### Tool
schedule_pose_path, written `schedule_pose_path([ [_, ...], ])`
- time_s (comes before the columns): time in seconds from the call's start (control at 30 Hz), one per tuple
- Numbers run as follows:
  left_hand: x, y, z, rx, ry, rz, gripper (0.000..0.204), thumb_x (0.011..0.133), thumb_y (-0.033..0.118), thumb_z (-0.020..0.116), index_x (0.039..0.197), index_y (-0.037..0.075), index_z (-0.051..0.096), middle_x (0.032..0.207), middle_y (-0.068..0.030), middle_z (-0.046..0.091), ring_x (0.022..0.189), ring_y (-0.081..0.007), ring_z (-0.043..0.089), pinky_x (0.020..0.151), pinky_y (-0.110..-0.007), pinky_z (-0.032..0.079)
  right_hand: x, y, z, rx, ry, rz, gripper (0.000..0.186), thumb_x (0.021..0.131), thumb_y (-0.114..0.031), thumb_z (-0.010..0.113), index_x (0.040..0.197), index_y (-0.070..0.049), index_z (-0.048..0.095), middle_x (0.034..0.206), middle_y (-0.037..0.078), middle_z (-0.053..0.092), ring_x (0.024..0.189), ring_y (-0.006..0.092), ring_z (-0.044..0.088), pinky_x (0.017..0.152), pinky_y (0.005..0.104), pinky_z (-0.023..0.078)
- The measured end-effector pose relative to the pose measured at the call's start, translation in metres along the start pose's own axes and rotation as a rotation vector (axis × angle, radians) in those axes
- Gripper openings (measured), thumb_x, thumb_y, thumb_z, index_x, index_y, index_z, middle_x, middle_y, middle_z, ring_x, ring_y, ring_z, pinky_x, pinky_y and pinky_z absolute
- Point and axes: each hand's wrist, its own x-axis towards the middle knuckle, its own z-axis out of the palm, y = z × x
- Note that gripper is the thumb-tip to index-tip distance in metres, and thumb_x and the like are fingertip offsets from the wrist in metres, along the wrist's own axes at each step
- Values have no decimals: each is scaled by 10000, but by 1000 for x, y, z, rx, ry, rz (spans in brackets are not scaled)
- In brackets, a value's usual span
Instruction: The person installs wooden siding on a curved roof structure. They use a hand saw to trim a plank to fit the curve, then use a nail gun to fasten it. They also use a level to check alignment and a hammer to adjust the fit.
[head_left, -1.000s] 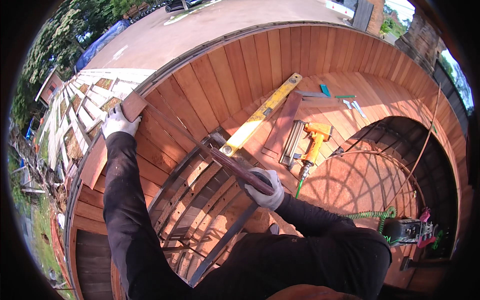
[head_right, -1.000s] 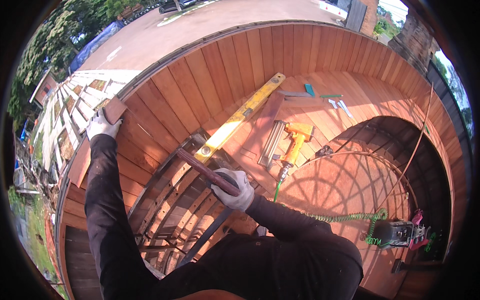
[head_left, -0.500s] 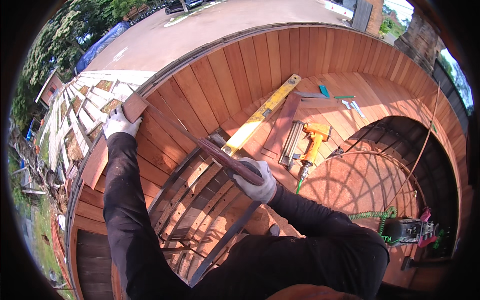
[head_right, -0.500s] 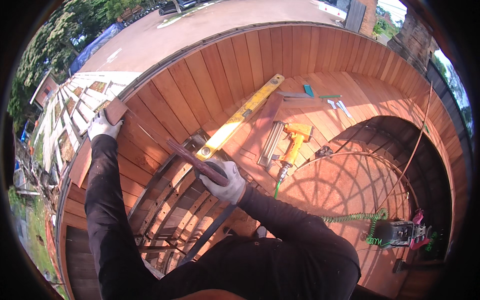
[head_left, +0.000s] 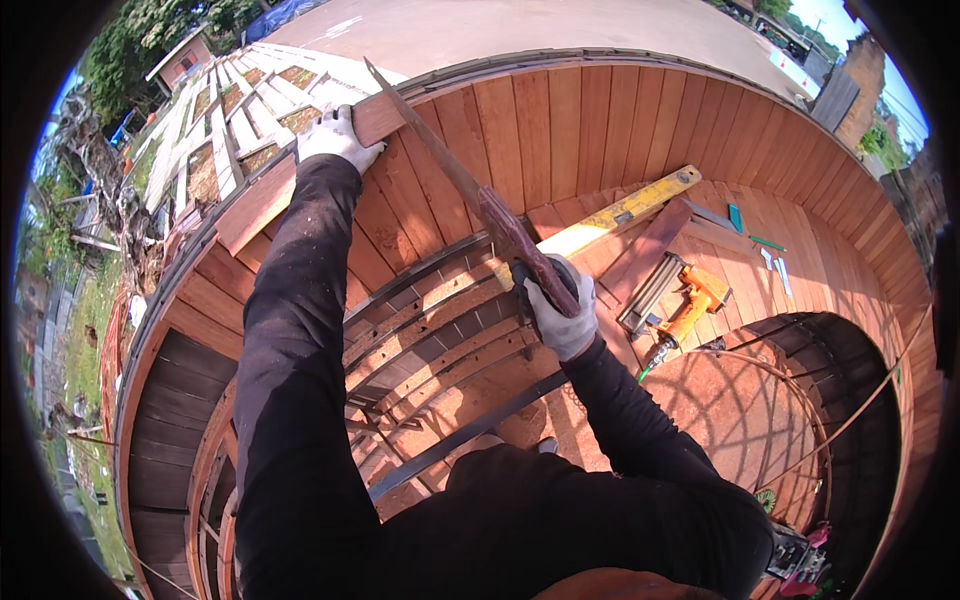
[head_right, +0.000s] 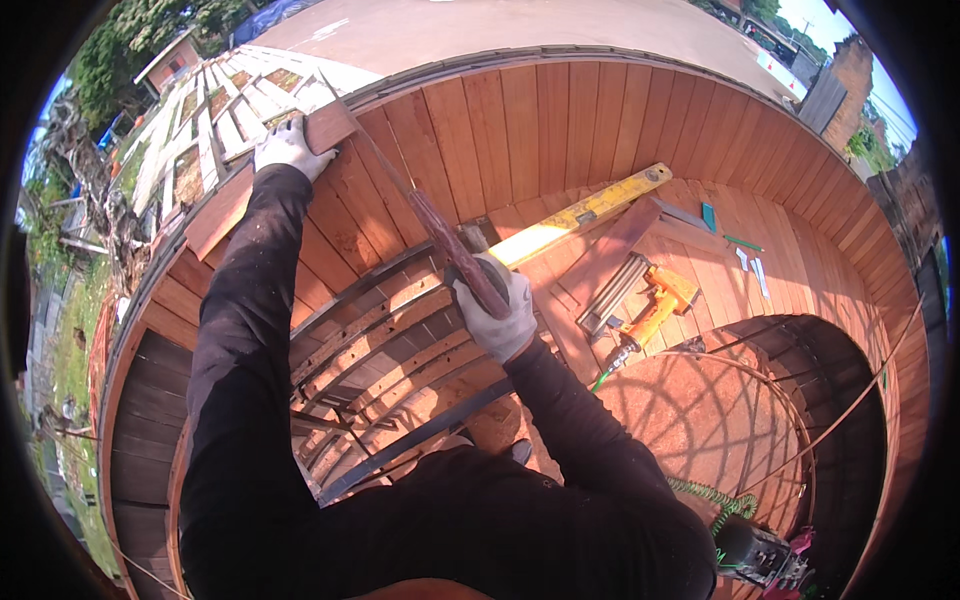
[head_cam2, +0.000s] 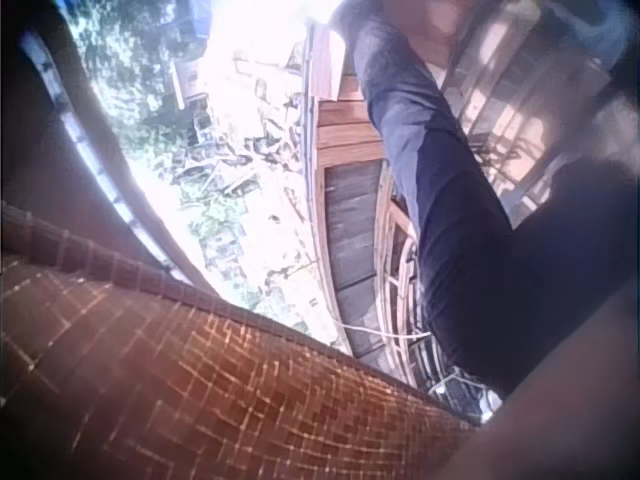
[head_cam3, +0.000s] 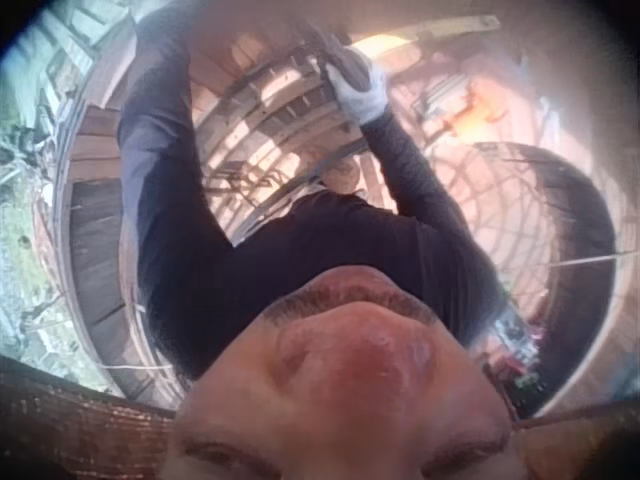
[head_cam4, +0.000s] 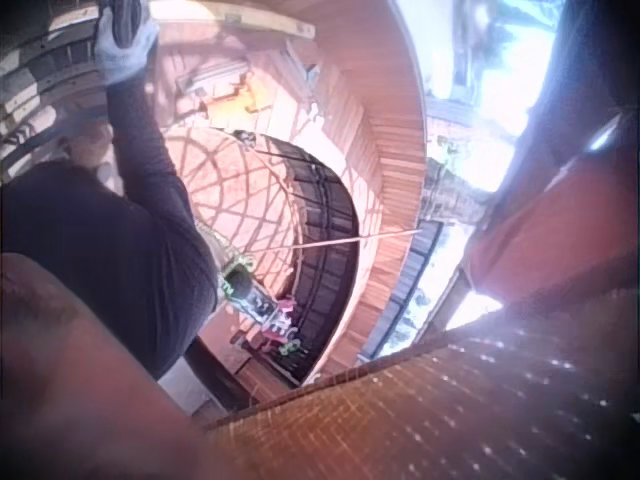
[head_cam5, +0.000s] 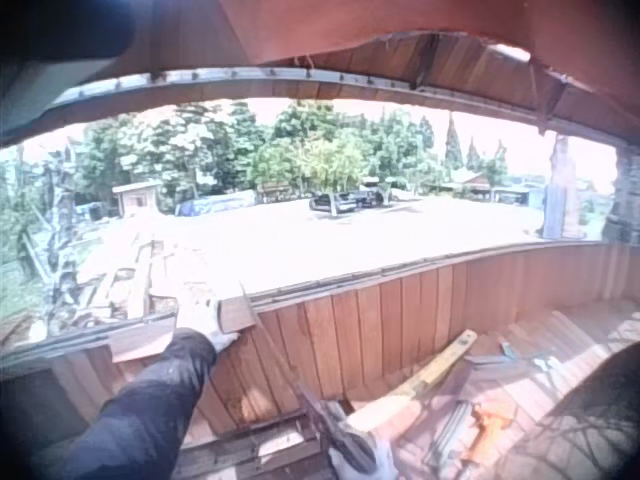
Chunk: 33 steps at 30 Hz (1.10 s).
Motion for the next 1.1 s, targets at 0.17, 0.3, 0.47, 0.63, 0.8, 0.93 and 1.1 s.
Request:
schedule_pose_path([
  [0.17,-1,-9,6,27,5,-22,864,823,601,688,1490,118,426,1477,-132,487,1402,-270,438,1124,-470,380,-18,6,-6,-19,29,28,257,859,-78,707,1091,18,652,848,112,713,765,200,701,697,315,536],
  [0.3,0,-10,1,14,-2,-44,895,820,587,697,1508,105,388,1447,-137,526,1373,-300,469,1142,-452,368,-74,1,-55,256,-164,391,319,836,-115,687,1119,29,657,802,98,718,691,154,688,658,297,541],
  [0.47,0,-6,0,8,-28,-6,862,825,586,686,1486,106,410,1408,-138,554,1358,-296,484,1128,-445,383,21,-1,12,140,-70,75,216,900,-63,672,1101,8,641,857,94,700,771,182,673,698,306,522],
  [0.63,0,-12,1,-8,2,-21,896,815,579,694,1500,87,392,1411,-158,555,1364,-299,477,1142,-441,366,-22,20,-3,141,-120,272,258,851,-73,702,1088,17,652,835,107,705,742,192,689,673,321,530],
  [0.8,-3,-7,-7,15,-57,-39,865,823,579,689,1484,84,431,1476,-143,491,1408,-288,426,1132,-468,370,-68,14,-40,193,-192,365,298,848,-59,671,1135,20,657,841,100,712,735,177,697,679,318,542],
  [0.93,1,-3,-8,-55,-72,-5,876,821,576,692,1491,82,417,1495,-145,471,1404,-291,428,1136,-456,365,19,8,18,92,-27,132,259,895,-92,697,1129,1,639,963,115,703,874,211,686,778,320,522],
  [1.1,-1,-8,-10,-26,-127,-33,914,819,572,698,1512,64,386,1534,-142,434,1436,-282,393,1153,-455,351,-20,9,-5,175,-105,285,255,863,-97,703,1087,15,656,847,111,709,738,218,686,705,325,537],
])
